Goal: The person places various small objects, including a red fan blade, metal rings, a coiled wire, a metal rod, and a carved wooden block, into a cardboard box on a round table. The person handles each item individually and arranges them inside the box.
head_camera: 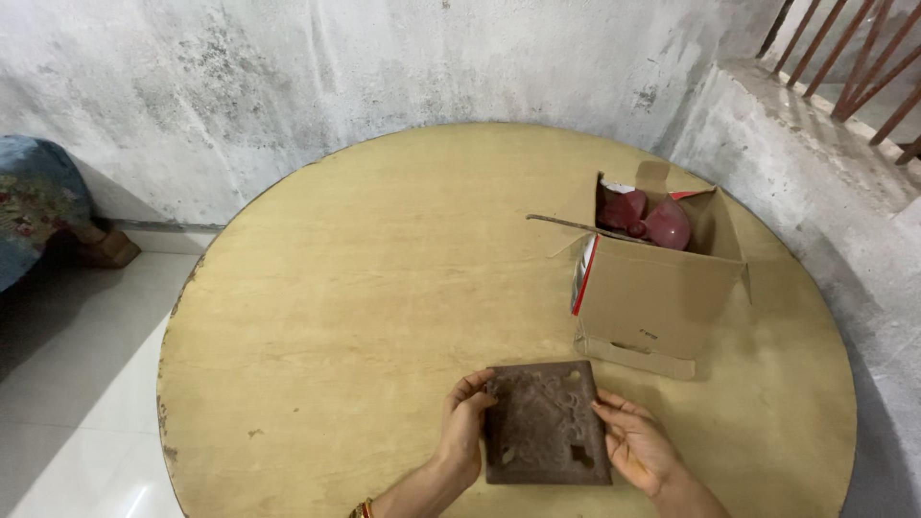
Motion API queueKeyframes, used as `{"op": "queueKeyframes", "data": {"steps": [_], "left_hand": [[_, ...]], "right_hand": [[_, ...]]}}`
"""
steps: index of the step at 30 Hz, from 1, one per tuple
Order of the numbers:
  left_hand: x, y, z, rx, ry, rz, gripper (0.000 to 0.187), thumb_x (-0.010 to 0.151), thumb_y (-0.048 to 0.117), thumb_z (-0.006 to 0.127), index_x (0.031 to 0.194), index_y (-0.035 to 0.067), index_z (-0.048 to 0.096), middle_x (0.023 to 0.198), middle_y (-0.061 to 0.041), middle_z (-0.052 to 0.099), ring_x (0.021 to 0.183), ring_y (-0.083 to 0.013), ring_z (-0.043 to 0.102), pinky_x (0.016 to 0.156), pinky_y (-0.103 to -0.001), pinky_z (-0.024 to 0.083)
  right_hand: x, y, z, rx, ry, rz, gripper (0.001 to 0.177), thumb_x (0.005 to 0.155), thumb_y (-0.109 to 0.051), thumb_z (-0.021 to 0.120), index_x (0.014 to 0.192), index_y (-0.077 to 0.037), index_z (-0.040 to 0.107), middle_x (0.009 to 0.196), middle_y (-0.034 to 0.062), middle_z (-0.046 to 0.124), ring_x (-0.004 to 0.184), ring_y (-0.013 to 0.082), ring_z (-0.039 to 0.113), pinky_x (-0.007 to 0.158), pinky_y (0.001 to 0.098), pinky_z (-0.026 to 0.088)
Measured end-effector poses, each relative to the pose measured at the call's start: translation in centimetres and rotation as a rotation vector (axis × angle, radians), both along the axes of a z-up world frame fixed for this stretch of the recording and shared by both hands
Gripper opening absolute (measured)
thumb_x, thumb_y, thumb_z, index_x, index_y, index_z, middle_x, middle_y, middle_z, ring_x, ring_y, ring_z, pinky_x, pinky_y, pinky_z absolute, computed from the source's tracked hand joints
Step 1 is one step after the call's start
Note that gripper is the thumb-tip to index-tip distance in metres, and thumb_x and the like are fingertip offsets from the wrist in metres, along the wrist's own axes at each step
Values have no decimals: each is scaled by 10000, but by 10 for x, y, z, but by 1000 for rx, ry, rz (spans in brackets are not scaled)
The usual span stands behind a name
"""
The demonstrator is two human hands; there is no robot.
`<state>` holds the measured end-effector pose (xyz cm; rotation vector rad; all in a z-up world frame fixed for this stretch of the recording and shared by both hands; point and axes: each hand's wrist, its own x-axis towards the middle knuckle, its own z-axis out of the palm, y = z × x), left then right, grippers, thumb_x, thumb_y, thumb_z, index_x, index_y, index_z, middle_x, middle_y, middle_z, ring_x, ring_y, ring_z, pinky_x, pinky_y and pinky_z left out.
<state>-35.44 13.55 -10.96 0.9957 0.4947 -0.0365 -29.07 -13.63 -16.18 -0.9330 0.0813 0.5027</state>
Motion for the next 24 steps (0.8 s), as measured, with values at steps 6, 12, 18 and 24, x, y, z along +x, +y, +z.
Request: {"op": "queueKeyframes", "data": {"steps": [6, 12, 18, 24], "left_hand": [[11, -2, 12, 81, -2, -173, 394, 881, 10, 512, 1246, 84, 642, 1177, -84, 662, 1080, -209, 589, 979, -379, 460], [31, -13, 49, 125, -187, -280, 373, 910, 34, 499, 1270, 61, 592, 1231, -80, 654, 1163, -156, 612, 1057, -396, 482], [59, -41, 83, 226, -337, -343, 391, 946, 55, 487, 1333, 70, 542, 1226, -104, 622, 1126, -199, 601, 1001, -366, 502], [97, -75, 97, 593, -535, -287, 474, 976, 55, 438, 1438, 84, 542, 1157, -232, 630, 994, -286, 600, 894, -410, 528]], "right_hand": [[-16, -6, 23, -81, 29, 13, 323, 956, -67, 540, 1263, 0, 616, 1066, 94, 742, 937, 174, 714, 844, 346, 591], [-27, -33, 61, -34, -124, -87, 263, 1008, -132, 577, 1232, 4, 599, 1049, 112, 727, 919, 196, 707, 762, 367, 592], [-27, -52, 111, -22, -266, -323, 250, 1045, -77, 551, 1280, 2, 580, 1177, 109, 705, 1025, 190, 685, 847, 336, 548], [-21, -68, 170, -81, -395, -414, 379, 1069, -97, 485, 1422, 24, 553, 1245, 97, 674, 1092, 190, 662, 929, 373, 527]]}}
